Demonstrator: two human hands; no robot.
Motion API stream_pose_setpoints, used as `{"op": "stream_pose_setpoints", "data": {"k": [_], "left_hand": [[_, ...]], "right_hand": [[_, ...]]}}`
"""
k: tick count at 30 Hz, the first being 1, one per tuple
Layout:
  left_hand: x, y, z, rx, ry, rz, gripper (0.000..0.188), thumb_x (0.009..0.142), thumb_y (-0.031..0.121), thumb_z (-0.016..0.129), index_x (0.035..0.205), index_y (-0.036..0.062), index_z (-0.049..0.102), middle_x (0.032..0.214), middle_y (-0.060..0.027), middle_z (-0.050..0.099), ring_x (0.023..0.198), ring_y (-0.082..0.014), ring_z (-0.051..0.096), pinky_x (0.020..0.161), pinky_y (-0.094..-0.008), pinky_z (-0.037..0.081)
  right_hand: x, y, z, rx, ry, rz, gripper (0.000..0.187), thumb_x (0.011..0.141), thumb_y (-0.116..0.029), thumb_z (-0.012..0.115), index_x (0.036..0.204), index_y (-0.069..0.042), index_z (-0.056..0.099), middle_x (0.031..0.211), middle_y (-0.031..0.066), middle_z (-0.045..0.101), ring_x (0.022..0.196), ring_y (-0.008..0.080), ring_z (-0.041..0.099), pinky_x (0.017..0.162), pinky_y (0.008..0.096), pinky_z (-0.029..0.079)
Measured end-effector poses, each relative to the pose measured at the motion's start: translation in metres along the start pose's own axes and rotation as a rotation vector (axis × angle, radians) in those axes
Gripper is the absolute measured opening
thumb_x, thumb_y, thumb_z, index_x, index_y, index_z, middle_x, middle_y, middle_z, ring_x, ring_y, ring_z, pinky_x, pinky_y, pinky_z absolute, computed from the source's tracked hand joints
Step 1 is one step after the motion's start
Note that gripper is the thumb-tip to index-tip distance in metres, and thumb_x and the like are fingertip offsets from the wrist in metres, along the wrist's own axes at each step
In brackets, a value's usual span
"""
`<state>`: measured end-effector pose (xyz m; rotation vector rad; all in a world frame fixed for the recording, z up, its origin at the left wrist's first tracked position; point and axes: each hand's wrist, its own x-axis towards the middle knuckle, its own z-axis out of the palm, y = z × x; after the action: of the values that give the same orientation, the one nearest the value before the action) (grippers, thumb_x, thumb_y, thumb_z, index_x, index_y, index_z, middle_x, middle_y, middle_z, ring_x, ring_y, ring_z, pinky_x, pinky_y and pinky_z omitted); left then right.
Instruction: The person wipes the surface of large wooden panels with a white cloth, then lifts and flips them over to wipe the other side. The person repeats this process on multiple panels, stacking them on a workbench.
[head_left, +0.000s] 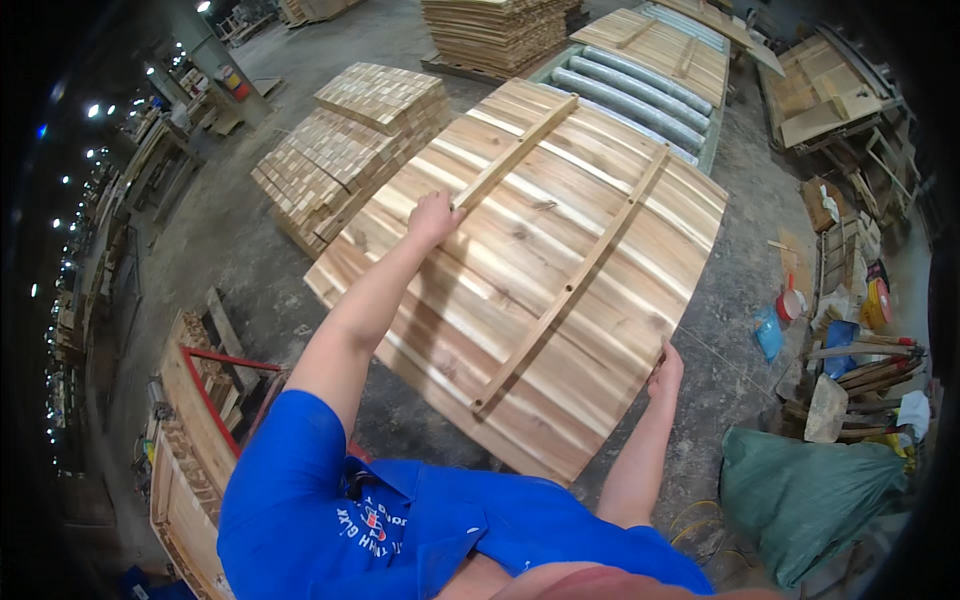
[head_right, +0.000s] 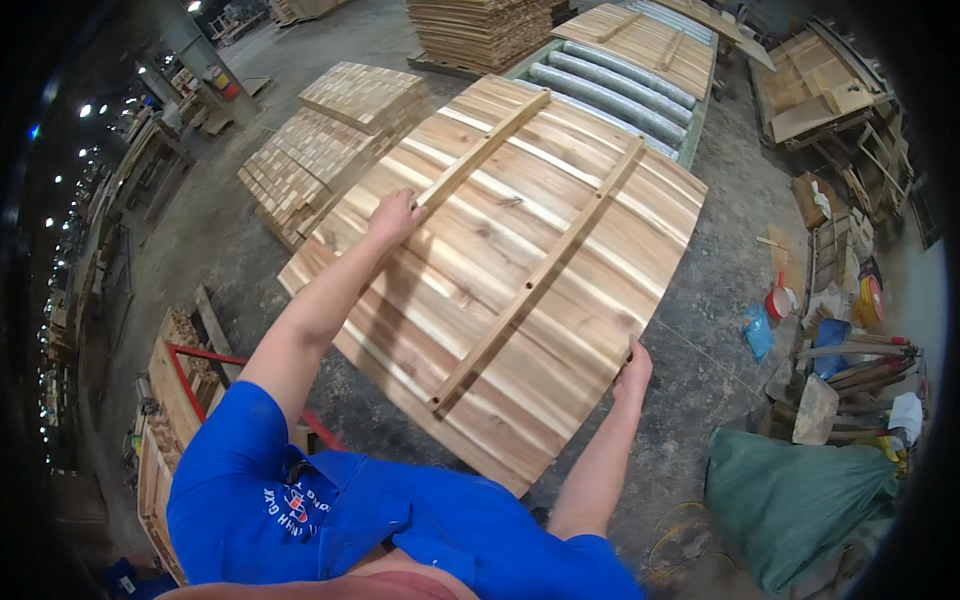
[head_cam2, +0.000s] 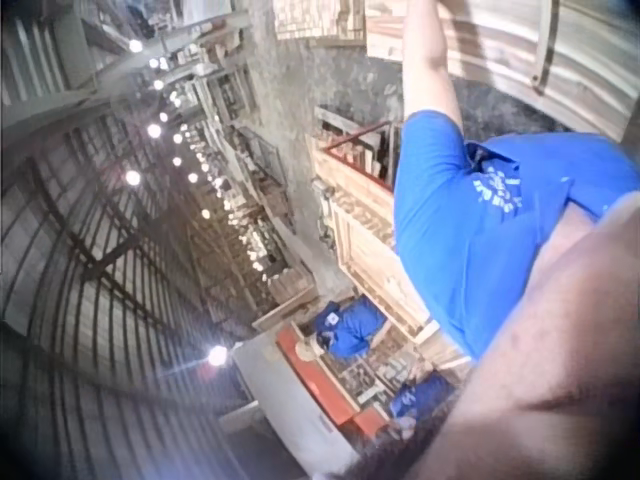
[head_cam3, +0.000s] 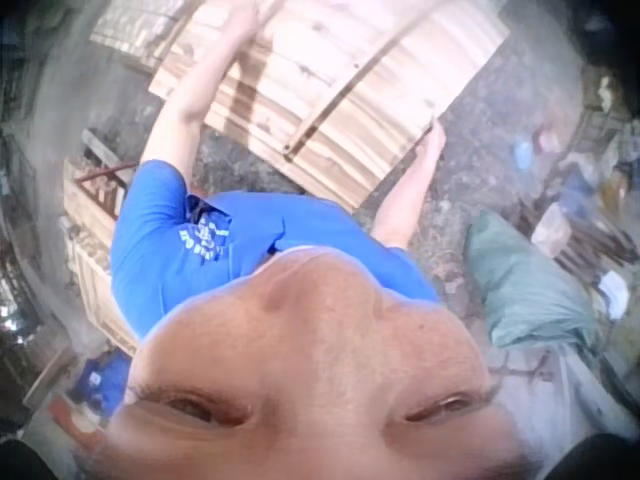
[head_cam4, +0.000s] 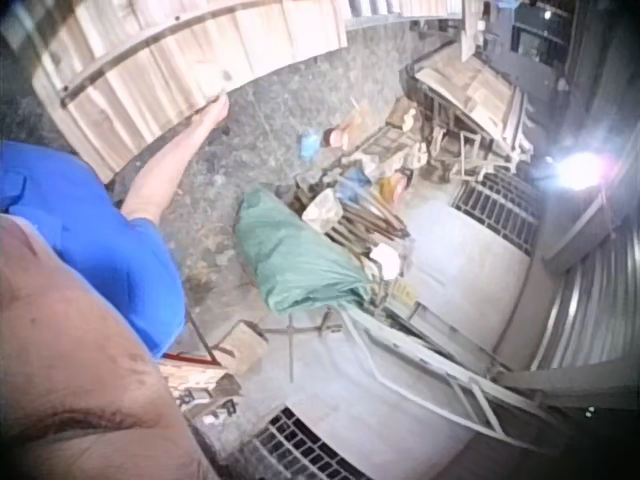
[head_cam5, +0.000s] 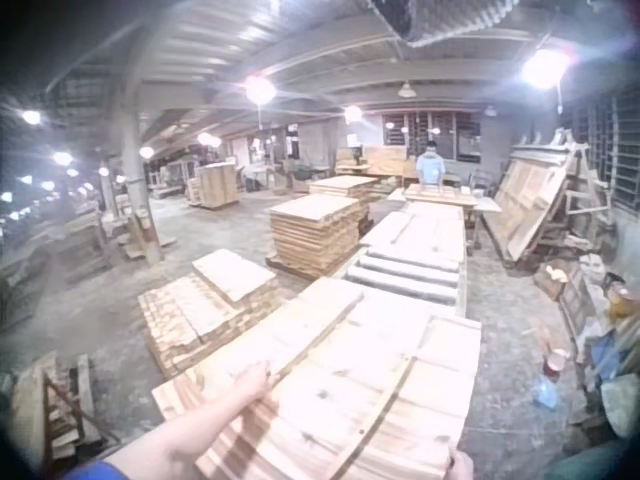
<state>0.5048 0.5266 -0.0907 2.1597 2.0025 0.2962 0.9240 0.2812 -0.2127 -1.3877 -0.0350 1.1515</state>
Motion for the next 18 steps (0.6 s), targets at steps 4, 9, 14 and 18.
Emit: {"op": "stream_pose_setpoints", "data": {"k": [4, 9, 14, 18], "left_hand": [[0.066, 0.029, 0.022, 0.086, -0.063, -0.077, 0.045, 0.085, 0.04, 0.063, 0.114, 0.005, 0.06, 0.114, -0.0167, 0.062, 0.109, -0.0334, 0.058, 0.088, -0.0447, 0.051], [0.093, 0.047, 0.038, -0.006, -0.085, -0.086, 0.035, 0.083, 0.035, 0.065, 0.1, 0.005, 0.068, 0.105, -0.0171, 0.067, 0.101, -0.0327, 0.064, 0.086, -0.0438, 0.052], [0.081, 0.036, 0.033, 0.003, -0.11, -0.104, 0.035, 0.084, 0.035, 0.064, 0.106, 0.0077, 0.066, 0.103, -0.0171, 0.067, 0.099, -0.0336, 0.064, 0.086, -0.0445, 0.052], [0.068, 0.029, 0.017, -0.058, -0.089, -0.133, 0.035, 0.083, 0.035, 0.064, 0.106, 0.0092, 0.066, 0.102, -0.0167, 0.067, 0.097, -0.0335, 0.065, 0.084, -0.0447, 0.052]], "right_hand": [[0.017, -0.022, 0.008, -0.031, -0.008, 0.031, 0.035, 0.091, -0.026, 0.058, 0.113, 0.002, 0.06, 0.107, 0.0119, 0.064, 0.09, 0.0245, 0.065, 0.071, 0.036, 0.053], [0.035, -0.003, 0.012, -0.109, 0.051, -0.118, 0.04, 0.089, -0.023, 0.058, 0.118, 0.005, 0.059, 0.112, 0.0117, 0.063, 0.1, 0.0212, 0.061, 0.087, 0.0345, 0.047], [0.024, -0.008, 0.02, -0.064, 0.04, -0.167, 0.036, 0.088, -0.02, 0.059, 0.113, 0.006, 0.063, 0.11, 0.0115, 0.064, 0.101, 0.0212, 0.06, 0.089, 0.0348, 0.047], [0.016, -0.024, 0.021, -0.1, 0.017, -0.259, 0.034, 0.088, -0.02, 0.061, 0.11, 0.005, 0.065, 0.11, 0.0115, 0.065, 0.101, 0.0209, 0.061, 0.09, 0.0341, 0.047]]}}
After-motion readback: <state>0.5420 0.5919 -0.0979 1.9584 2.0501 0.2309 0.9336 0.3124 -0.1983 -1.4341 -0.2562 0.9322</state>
